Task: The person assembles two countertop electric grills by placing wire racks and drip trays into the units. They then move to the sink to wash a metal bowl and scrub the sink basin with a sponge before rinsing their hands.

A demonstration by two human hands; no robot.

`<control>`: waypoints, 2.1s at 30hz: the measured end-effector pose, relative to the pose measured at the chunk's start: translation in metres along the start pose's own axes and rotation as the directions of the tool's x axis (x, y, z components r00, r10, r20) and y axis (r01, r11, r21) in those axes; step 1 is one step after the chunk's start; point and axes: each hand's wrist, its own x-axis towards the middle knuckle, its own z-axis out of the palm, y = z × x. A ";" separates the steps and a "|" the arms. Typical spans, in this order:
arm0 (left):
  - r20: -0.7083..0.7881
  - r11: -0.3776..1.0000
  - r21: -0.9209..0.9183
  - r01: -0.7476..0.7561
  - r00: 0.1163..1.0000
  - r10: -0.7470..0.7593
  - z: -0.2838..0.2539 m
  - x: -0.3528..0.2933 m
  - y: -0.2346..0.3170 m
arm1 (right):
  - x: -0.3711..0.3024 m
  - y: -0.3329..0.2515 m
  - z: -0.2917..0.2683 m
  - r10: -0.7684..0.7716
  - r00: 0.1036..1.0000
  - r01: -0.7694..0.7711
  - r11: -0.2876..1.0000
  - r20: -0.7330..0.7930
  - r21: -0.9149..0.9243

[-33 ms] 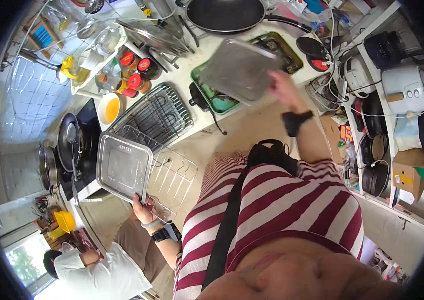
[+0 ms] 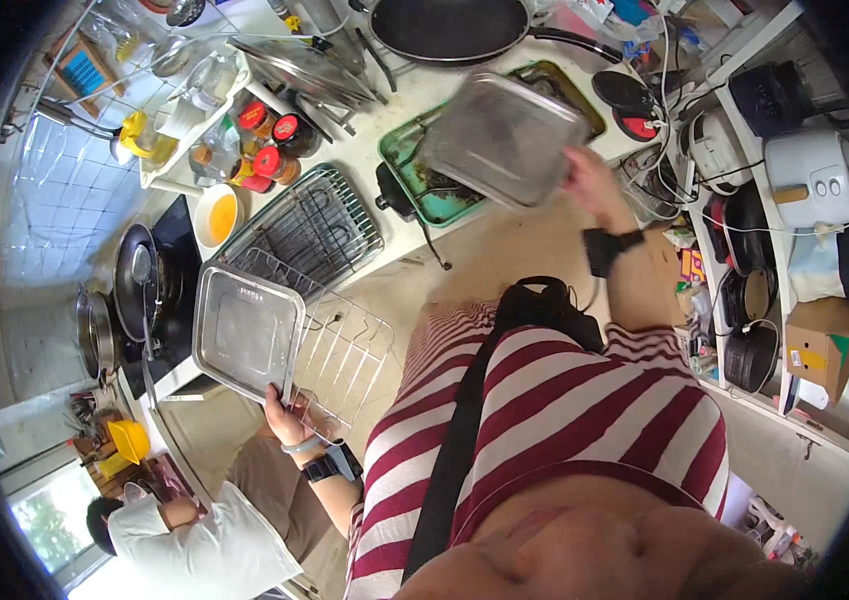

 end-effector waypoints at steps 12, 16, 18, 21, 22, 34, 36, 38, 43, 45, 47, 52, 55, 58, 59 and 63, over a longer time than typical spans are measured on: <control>-0.072 0.994 0.058 0.089 0.994 -0.085 0.069 -0.051 -0.024 | -0.114 -0.017 -0.175 0.418 0.909 -0.418 0.907 0.013 0.061; -0.203 0.992 0.093 0.088 0.977 -0.067 0.108 -0.077 -0.037 | -0.070 0.042 -0.203 0.452 0.873 -0.461 0.887 0.181 0.008; -0.093 0.991 0.062 0.115 0.990 -0.109 0.106 -0.085 -0.046 | -0.065 0.030 -0.176 0.418 0.850 -0.434 0.900 0.322 -0.022; -0.099 0.979 0.123 0.162 0.984 -0.150 0.110 -0.096 -0.040 | -0.053 0.035 -0.152 0.387 0.856 -0.401 0.915 0.342 -0.032; -0.107 0.983 0.105 0.153 0.984 -0.142 0.113 -0.101 -0.043 | -0.051 0.036 -0.141 0.388 0.854 -0.402 0.915 0.348 -0.035; -0.224 0.996 0.038 0.081 0.972 -0.071 0.097 -0.140 -0.062 | 0.010 0.069 -0.054 0.174 0.980 -0.199 0.906 0.100 0.374; -0.173 0.998 0.011 0.060 0.983 -0.057 0.084 -0.144 -0.066 | 0.015 0.063 -0.046 0.151 0.988 -0.154 0.913 0.038 0.377; -0.218 0.999 0.018 0.030 0.976 -0.025 0.078 -0.149 -0.068 | 0.015 0.049 -0.034 0.064 0.984 -0.009 0.949 -0.164 0.314; -0.227 0.998 0.061 0.012 0.974 0.003 0.058 -0.155 -0.071 | 0.024 0.057 -0.027 -0.011 0.979 0.051 0.979 -0.202 0.198; -0.221 0.998 0.056 0.018 0.975 -0.005 0.058 -0.154 -0.071 | 0.030 0.059 -0.028 -0.053 0.972 0.093 0.981 -0.227 0.169; -0.220 0.998 0.055 0.022 0.975 -0.009 0.060 -0.154 -0.069 | 0.035 0.060 -0.033 -0.115 0.960 0.173 0.961 -0.257 0.215; -0.228 0.998 0.054 0.042 0.973 -0.028 0.062 -0.152 -0.070 | 0.039 0.067 -0.031 -0.147 0.920 0.269 0.912 -0.364 0.311; -0.173 0.997 0.072 0.033 0.985 -0.021 0.056 -0.144 -0.068 | 0.044 0.075 -0.028 -0.281 0.849 0.418 0.876 -0.447 0.242; -0.192 0.995 0.082 0.062 0.980 -0.046 0.051 -0.141 -0.070 | 0.019 0.074 -0.018 -0.520 0.799 0.456 0.851 -0.300 -0.261; -0.194 0.995 0.082 0.063 0.980 -0.046 0.053 -0.142 -0.070 | 0.007 0.068 -0.013 -0.556 0.827 0.377 0.661 -0.085 -0.649; -0.171 0.994 0.098 0.057 0.984 -0.040 0.058 -0.132 -0.069 | -0.004 0.056 -0.005 -0.661 0.558 0.684 0.025 0.502 -0.729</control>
